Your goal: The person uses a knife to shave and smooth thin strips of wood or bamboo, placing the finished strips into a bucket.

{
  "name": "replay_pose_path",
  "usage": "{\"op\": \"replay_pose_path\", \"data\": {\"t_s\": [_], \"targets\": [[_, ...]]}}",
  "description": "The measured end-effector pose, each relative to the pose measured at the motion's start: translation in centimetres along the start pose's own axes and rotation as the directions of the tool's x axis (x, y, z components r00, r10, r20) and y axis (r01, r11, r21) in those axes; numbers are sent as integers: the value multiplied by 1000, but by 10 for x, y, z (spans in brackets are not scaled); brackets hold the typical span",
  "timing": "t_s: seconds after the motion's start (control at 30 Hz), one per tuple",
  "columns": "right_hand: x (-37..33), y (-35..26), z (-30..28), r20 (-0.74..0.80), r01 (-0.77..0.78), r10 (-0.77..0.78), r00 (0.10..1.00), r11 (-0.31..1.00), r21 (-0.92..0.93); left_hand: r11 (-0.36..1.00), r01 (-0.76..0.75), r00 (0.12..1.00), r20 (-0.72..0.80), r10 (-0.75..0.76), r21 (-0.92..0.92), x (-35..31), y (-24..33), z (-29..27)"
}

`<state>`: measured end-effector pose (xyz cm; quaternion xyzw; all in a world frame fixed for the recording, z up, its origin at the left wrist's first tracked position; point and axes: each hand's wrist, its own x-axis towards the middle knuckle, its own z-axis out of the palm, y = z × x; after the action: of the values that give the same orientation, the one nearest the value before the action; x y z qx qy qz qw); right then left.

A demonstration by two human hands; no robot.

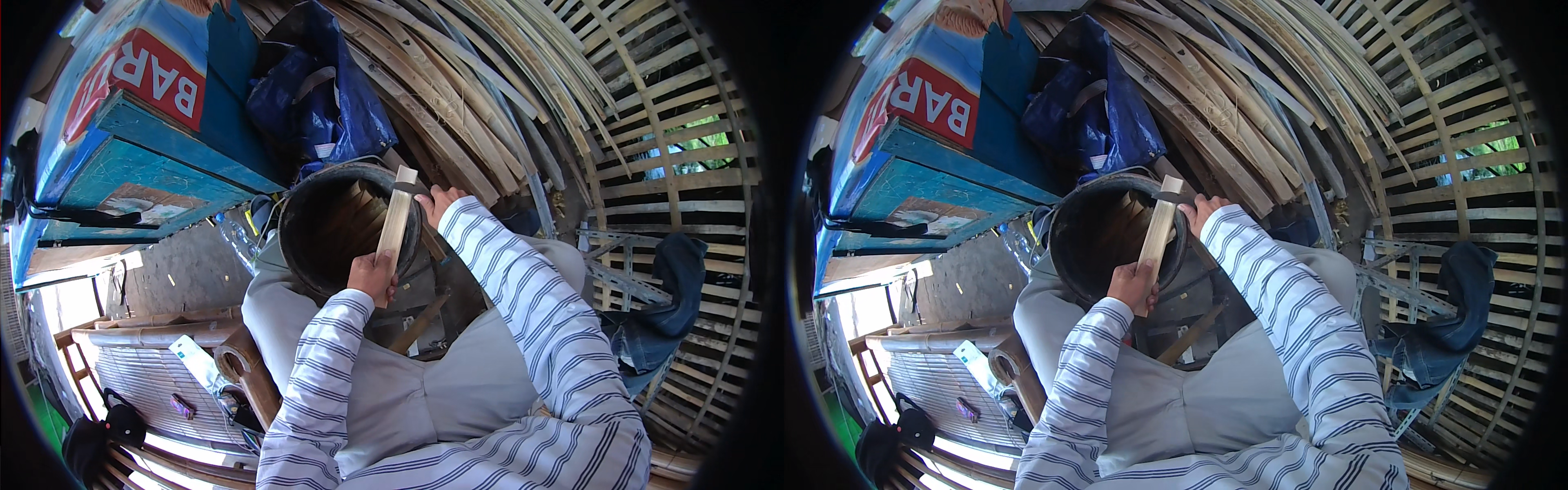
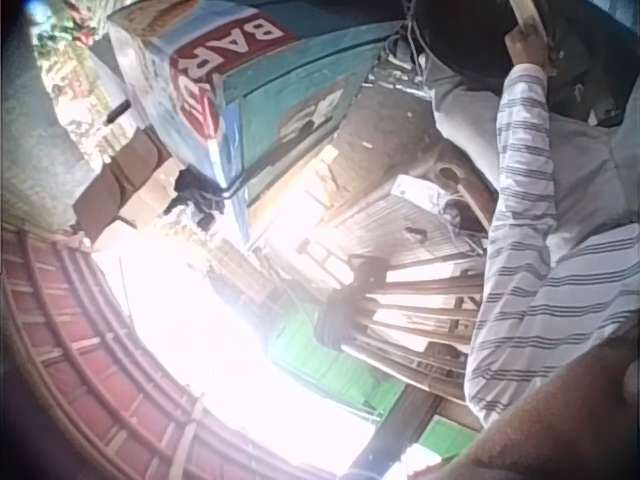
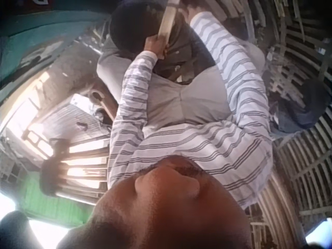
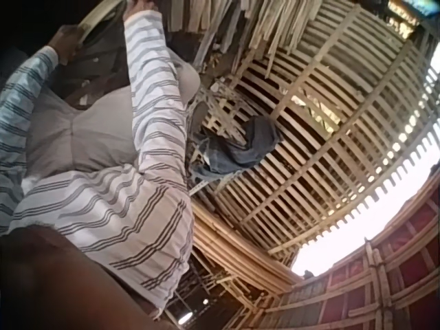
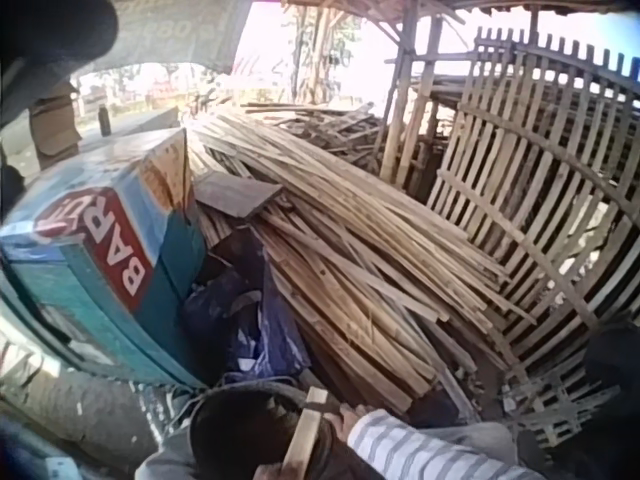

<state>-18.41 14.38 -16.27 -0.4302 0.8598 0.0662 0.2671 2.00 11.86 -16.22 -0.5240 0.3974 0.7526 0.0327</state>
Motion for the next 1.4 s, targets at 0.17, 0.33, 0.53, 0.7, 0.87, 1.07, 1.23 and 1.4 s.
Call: {"op": "replay_pose_path", "data": {"t_s": [0.17,0.33,0.53,0.7,0.87,1.07,1.23,1.4], "targets": [[11,4,4,-72,-36,35,997,999,-21,1000,-23,1000,-21,23,16,4,-1,11],[12,6,9,-53,-39,40,998,999,25,998,-58,997,-49,58,9,4,-4,19],[11,6,13,-143,-42,51,988,997,66,996,-88,992,-84,90,21,2,-6,26],[40,10,23,-52,-144,148,988,988,63,993,-1,1000,24,4,-122,-7,-21,19],[103,121,51,-103,-448,501,859,834,321,999,32,998,-47,-31,33,-52,-42,9],[109,120,46,-168,-410,468,867,864,293,999,-27,998,62,26,27,-39,6,-6],[72,81,-5,-4,-279,368,930,714,642,997,-35,999,1,35,62,-20,11,-5],[-45,37,-66,99,-138,158,982,259,956,996,-78,997,-24,79,49,-18,16,0]]}}
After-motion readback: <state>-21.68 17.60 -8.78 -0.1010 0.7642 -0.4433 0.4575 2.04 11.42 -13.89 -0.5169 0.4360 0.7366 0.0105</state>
